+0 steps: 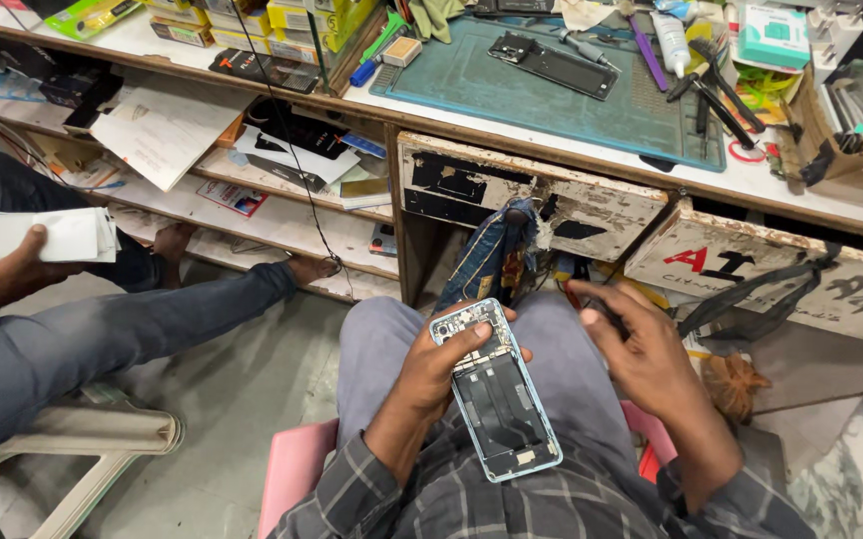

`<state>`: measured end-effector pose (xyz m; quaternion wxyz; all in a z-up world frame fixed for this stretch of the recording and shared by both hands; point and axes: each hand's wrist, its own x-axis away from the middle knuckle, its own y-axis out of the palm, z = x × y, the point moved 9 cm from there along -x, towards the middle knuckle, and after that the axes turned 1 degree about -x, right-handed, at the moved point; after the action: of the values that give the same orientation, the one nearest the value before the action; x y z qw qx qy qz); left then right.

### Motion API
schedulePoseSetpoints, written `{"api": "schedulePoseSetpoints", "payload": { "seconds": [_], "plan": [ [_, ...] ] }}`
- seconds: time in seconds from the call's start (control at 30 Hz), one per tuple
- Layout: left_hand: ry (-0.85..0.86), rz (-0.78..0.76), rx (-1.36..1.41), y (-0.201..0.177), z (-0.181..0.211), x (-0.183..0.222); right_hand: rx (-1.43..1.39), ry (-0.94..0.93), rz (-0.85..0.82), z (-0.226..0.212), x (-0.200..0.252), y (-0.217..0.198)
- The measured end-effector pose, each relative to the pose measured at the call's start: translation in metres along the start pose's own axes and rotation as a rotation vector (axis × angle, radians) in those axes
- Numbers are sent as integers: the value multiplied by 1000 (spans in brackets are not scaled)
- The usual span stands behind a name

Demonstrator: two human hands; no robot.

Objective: The person uses tweezers to manipulate small internal components and ribbon cables inside a disassembled smartphone chassis. They carefully lift and adjust connectors on the motherboard while holding the device steady with their other hand.

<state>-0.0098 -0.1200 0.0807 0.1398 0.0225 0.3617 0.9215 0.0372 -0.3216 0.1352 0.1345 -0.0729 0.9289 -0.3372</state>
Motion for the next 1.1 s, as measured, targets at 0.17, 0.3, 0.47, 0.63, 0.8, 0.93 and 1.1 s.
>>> {"api": "schedulePoseSetpoints", "payload": {
  "seconds": [0.17,0.3,0.47,0.63,0.8,0.93,1.1],
  "plan": [
    [-26,35,41,-9,-4,0,-164,6,-88,-7,8,4],
    [-21,20,43,-11,-3,0,-688,-91,-123,-9,8,10],
    [0,-15,52,-10,3,0,-1207,100,-37,18,0,-6],
    [-15,-26,47,-7,1,1,-1070,-79,-89,0,1,3],
    [-16,-15,25,-5,-2,0,-875,-56,-94,-20,19,32],
    [-3,7,7,-4,0,2,-624,-226,-51,-50,32,26],
    [61,-10,-120,2,9,4,-578,-269,37,-63,39,22]
  ]
}}
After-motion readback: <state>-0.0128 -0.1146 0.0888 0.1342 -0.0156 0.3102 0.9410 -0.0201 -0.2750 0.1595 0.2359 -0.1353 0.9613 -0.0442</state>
